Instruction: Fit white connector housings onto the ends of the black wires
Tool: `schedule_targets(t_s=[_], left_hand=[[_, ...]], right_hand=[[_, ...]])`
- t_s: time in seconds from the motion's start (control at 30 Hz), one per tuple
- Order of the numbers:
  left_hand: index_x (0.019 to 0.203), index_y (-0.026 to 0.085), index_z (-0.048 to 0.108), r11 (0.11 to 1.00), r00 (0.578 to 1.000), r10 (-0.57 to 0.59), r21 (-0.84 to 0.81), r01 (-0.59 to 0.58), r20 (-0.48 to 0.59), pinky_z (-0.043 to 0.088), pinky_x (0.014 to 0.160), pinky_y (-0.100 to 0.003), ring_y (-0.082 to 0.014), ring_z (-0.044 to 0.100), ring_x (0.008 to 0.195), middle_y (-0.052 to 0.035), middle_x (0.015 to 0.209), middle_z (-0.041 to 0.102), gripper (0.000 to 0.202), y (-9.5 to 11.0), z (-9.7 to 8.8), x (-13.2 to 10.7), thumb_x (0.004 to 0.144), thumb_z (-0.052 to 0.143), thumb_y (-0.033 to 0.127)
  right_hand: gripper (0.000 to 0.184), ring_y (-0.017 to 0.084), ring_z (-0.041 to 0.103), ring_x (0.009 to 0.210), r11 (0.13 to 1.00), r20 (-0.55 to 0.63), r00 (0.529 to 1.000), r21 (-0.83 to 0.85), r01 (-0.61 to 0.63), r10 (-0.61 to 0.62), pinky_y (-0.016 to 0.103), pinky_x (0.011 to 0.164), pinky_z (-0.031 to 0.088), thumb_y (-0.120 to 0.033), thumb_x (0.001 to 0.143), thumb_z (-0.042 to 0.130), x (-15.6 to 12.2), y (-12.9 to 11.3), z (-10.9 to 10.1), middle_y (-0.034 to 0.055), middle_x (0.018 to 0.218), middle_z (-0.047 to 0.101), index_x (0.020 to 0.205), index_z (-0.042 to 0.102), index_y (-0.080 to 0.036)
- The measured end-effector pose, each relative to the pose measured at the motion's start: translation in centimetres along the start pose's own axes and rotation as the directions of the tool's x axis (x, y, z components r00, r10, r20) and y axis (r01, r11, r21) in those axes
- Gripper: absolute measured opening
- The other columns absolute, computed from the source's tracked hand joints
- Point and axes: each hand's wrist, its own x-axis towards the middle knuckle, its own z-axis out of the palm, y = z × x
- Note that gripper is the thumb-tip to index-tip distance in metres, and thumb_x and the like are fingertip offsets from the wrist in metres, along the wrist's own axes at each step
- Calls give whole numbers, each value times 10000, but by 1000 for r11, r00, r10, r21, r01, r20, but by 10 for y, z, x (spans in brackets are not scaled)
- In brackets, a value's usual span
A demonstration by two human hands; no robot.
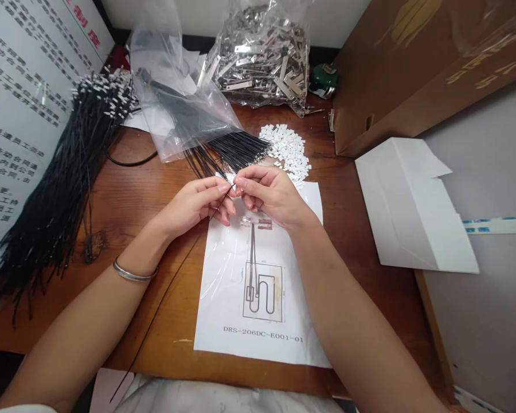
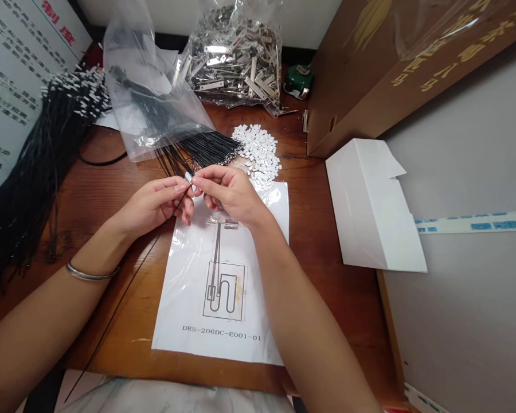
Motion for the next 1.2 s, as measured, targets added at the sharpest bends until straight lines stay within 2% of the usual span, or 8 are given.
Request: schedule_targets(t_s=[0.17, 0.33, 0.53, 0.8, 1.2], left_hand=[[775, 135, 632, 999, 1000, 31, -28, -31, -2, 542, 544, -213, -109, 637, 535, -4, 622, 682, 339, 1, -4, 1, 755, 828, 410], [752, 137, 642, 997, 997, 54, -57, -57, -54, 543, 550, -212, -108, 646, 536, 1, 625, 685, 307, -1, -2, 1, 737, 844, 368], [726, 127, 666, 995, 991, 83, -44, -88, -106, 525, 540, -197, -93, 627, 519, 3, 606, 681, 329, 1, 4, 1, 684, 883, 371], [777, 127, 692, 994, 985, 108, 17, -107, -135, 518, 547, -199, -95, 625, 523, -5, 613, 682, 283, -4, 4, 2, 762, 812, 384], [731, 153, 653, 982, 959, 185, 67, -174, -214, 539, 554, -196, -91, 622, 550, 3, 647, 680, 146, -8, 7, 3, 791, 738, 257]], right_hand=[[304, 52, 498, 473, 1000, 6, 1000, 5, 6, -6, 209, 412, 347, -433, 721, 849, 0, 1, 1, -16, 695, 668, 807, 705, -180], [306, 58, 498, 475, 1000, -32, 999, 10, -17, 18, 215, 415, 339, -418, 694, 861, 1, 2, 0, -27, 668, 656, 850, 730, -190], [250, 55, 493, 465, 1000, -16, 1000, 8, -9, 9, 216, 411, 317, -385, 716, 846, 0, 1, 1, -26, 648, 654, 829, 742, -187], [236, 52, 486, 464, 1000, -41, 999, 4, 9, -9, 218, 412, 303, -382, 704, 850, 0, 1, 0, -25, 649, 654, 793, 743, -191], [260, 50, 475, 464, 999, -37, 999, -29, 14, -15, 223, 416, 312, -398, 703, 839, 2, 4, -2, -35, 647, 650, 812, 732, -188]])
